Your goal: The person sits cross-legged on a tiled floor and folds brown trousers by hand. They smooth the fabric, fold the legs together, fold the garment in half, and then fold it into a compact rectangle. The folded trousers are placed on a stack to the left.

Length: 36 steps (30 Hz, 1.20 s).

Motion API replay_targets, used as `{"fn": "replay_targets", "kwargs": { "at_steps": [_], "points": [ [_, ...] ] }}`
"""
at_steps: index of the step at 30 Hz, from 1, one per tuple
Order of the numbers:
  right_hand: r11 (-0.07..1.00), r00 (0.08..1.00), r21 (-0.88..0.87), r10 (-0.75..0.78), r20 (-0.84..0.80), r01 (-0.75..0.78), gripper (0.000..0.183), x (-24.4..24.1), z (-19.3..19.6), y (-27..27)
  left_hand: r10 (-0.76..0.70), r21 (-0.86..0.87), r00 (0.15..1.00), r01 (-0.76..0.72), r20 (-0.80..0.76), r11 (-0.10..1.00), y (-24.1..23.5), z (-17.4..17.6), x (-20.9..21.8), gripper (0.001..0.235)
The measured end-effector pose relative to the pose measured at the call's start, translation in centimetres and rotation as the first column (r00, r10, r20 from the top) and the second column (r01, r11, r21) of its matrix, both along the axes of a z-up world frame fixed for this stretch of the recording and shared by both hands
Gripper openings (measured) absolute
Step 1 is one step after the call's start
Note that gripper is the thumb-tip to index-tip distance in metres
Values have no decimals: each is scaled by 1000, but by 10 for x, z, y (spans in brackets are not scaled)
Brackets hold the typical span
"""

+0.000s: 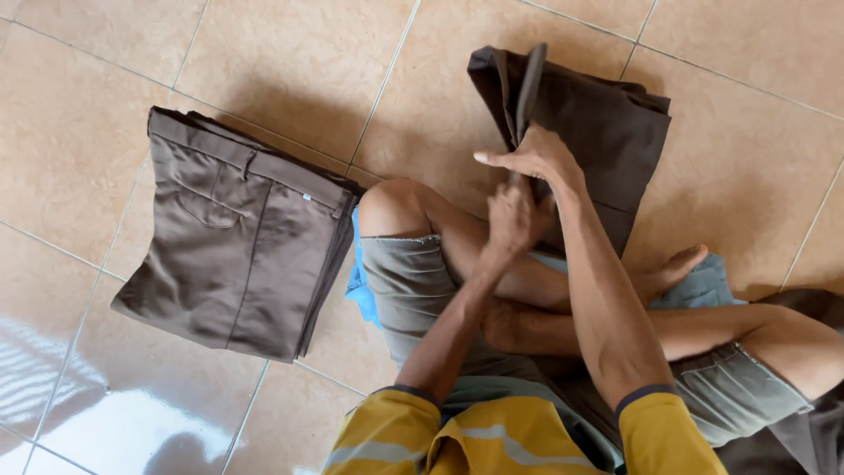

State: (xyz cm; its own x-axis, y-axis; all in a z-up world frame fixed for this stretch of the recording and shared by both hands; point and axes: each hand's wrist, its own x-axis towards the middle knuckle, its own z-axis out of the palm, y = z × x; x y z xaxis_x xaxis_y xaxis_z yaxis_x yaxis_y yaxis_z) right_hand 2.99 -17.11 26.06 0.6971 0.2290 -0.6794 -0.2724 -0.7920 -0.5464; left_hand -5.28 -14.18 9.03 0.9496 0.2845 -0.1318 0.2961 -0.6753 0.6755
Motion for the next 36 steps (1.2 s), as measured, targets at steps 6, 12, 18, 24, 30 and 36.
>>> {"fn": "replay_targets", "kwargs": {
  "at_steps": [6,12,18,24,30,36],
  "points": [
    [943,915,-281,266,304,-180,69,47,-130,-65,-120,-246,934,209,336,946,-51,67,-65,89],
    [999,910,-14,-35,414,45,35,21,-11,-61,-162,-10,691,237,705,971,-77,64,-125,59],
    [878,879,386,-398,261,283,34,18,77,-109,-475,224,687,427,550,876,-80,46,-110,43],
    [519,711,680,-703,-6,518,31,34,-67,-216,-523,204,825,486,215,850,-70,-25,-105,54],
    [649,585,250,-759,286,719,97,12,-277,-321,-691,813,675,234,260,534,-51,-113,-69,31],
    [870,404,2,-231,885,493,75,-31,-215,-256,185,78,952,-209,243,975,44,-51,29,36]
  ]
}}
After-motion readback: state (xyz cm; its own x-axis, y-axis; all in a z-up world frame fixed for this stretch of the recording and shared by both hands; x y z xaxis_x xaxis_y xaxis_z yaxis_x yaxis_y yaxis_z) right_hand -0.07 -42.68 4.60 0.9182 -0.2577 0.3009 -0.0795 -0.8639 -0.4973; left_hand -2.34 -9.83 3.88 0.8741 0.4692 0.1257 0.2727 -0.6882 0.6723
